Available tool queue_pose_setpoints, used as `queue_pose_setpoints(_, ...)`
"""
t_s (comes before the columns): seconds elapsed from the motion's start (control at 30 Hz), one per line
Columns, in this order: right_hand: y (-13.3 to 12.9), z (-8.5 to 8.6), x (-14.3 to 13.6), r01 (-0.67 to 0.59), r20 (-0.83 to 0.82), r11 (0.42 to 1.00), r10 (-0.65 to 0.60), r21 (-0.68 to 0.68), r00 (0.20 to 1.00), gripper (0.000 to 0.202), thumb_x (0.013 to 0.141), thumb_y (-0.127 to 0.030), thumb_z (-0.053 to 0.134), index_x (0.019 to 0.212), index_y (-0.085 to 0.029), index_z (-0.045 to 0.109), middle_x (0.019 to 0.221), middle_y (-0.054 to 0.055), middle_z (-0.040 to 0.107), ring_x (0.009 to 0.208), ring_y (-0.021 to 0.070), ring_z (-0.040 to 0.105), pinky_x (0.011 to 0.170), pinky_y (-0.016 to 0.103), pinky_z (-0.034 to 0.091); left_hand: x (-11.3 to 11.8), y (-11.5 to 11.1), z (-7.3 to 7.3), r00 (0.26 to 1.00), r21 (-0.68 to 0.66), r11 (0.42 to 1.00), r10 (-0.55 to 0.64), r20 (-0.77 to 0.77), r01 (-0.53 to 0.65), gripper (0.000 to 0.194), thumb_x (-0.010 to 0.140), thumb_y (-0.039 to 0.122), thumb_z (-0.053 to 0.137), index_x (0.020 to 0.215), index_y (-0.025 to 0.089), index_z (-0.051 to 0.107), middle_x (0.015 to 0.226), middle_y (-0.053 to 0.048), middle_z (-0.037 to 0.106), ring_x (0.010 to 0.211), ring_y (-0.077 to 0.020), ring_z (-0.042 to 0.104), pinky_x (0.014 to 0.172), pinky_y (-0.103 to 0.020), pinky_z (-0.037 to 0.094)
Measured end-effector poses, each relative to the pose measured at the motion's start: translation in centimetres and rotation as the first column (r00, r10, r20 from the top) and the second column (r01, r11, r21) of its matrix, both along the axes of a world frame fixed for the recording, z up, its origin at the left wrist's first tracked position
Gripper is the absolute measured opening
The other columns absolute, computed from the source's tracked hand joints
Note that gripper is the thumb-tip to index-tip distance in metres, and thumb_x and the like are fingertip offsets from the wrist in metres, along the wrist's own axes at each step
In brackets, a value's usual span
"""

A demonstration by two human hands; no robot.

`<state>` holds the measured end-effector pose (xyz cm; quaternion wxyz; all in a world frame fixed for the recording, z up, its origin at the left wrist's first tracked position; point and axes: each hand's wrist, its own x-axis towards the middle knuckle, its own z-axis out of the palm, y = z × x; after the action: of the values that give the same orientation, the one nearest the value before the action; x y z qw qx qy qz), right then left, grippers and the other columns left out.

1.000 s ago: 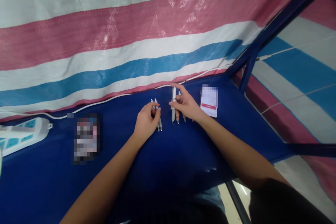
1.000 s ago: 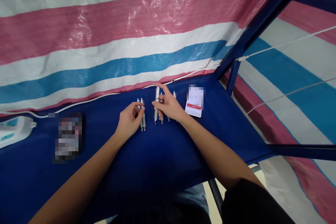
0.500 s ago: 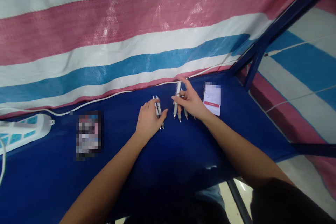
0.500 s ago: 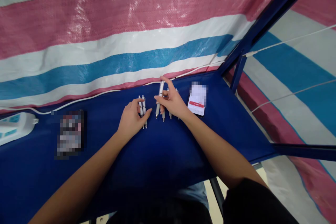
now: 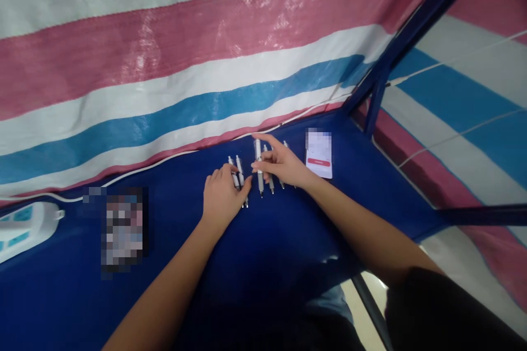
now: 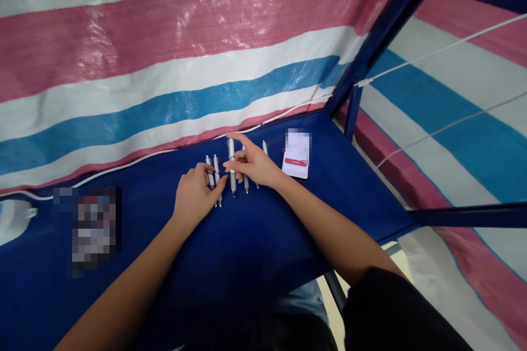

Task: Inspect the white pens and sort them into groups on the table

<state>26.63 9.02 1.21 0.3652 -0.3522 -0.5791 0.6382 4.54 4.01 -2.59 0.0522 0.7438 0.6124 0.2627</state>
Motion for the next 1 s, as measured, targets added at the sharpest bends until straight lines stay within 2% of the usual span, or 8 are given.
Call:
queue_pose_setpoints(0.1, 0.10, 0.04, 0.05, 0.013, -0.009, 1.000, -0.014, -0.002, 1.000, 0.111, 0.089, -0.040, 0.092, 0.180, -0.028, 0.030, 0.083, -0.006, 0.070, 0.064, 0.0168, 0.068, 0.065, 0.035, 0.065, 0.02, 0.02, 0.13, 1.000, 0.006, 1.000, -0.005, -0.003, 0.005, 0.025, 0.098, 0.042, 0.078, 0.102, 0.026, 0.059, 0.083, -0.005, 0.070, 0.087, -0.0318, 0.070, 0.082, -0.043, 0.046)
queue_pose_setpoints(0.23, 0.33, -0.29, 0.28, -0.013, -0.006, 1.000, 0.013, -0.021, 1.000, 0.102, 0.092, -0.040, 0.090, 0.177, -0.027, 0.036, 0.090, -0.003, 0.075, 0.064, 0.0151, 0.067, 0.066, 0.034, 0.065, 0.02, 0.08, 0.29, 1.000, 0.007, 1.000, -0.028, 0.008, 0.028, 0.023, 0.099, 0.042, 0.074, 0.093, 0.027, 0.058, 0.081, -0.007, 0.070, 0.086, -0.0325, 0.068, 0.079, -0.043, 0.043)
queue_pose_setpoints(0.37, 0.32, -0.47, 0.40, -0.040, -0.054, 0.999, 0.039, -0.008, 0.998, 0.111, 0.092, -0.036, 0.090, 0.182, -0.027, 0.026, 0.090, -0.003, 0.076, 0.070, 0.0161, 0.070, 0.069, 0.032, 0.065, 0.04, 0.16, 0.24, 1.000, 0.033, 0.999, -0.018, 0.001, 0.018, 0.023, 0.098, 0.040, 0.073, 0.087, 0.027, 0.057, 0.071, -0.004, 0.064, 0.080, -0.0311, 0.065, 0.078, -0.043, 0.043)
queue_pose_setpoints(0.53, 0.31, -0.22, 0.35, -0.076, -0.007, 0.997, 0.076, -0.035, 0.997, 0.090, 0.095, -0.034, 0.086, 0.173, -0.028, 0.042, 0.095, -0.001, 0.079, 0.065, 0.0138, 0.065, 0.069, 0.033, 0.065, 0.12, 0.21, 0.08, 1.000, 0.047, 0.999, 0.007, -0.018, -0.006, 0.023, 0.096, 0.038, 0.070, 0.082, 0.028, 0.056, 0.070, -0.005, 0.064, 0.079, -0.0314, 0.065, 0.078, -0.043, 0.044)
queue_pose_setpoints(0.7, 0.43, -0.24, 0.48, -0.028, -0.046, 1.000, 0.028, -0.006, 0.999, 0.098, 0.092, -0.034, 0.089, 0.176, -0.026, 0.037, 0.094, -0.001, 0.078, 0.067, 0.0140, 0.065, 0.067, 0.031, 0.063, 0.19, 0.14, 0.11, 1.000, 0.059, 0.998, 0.026, -0.011, -0.025, 0.026, 0.096, 0.040, 0.071, 0.079, 0.027, 0.057, 0.068, -0.004, 0.062, 0.074, -0.0293, 0.063, 0.078, -0.043, 0.045)
queue_pose_setpoints(0.87, 0.47, -0.07, 0.71, -0.008, 0.013, 1.000, 0.008, 0.020, 1.000, 0.096, 0.092, -0.041, 0.090, 0.174, -0.028, 0.040, 0.093, -0.001, 0.077, 0.066, 0.0151, 0.063, 0.065, 0.032, 0.061, 0.19, 0.13, 0.22, 1.000, 0.042, 0.999, 0.012, 0.015, -0.013, 0.037, 0.096, 0.047, 0.077, 0.077, 0.028, 0.053, 0.062, -0.001, 0.056, 0.072, -0.0281, 0.061, 0.080, -0.043, 0.045)
queue_pose_setpoints(1.0, 0.50, -0.03, 0.83, 0.037, 0.022, 0.998, -0.038, 0.047, 0.999, 0.096, 0.092, -0.044, 0.089, 0.173, -0.026, 0.041, 0.088, -0.002, 0.075, 0.066, 0.0156, 0.063, 0.064, 0.032, 0.059, 0.14, 0.18, 0.25, 0.999, 0.004, 1.000, 0.008, 0.043, -0.008, 0.034, 0.097, 0.046, 0.078, 0.081, 0.028, 0.055, 0.063, -0.001, 0.054, 0.074, -0.0287, 0.062, 0.082, -0.044, 0.045)
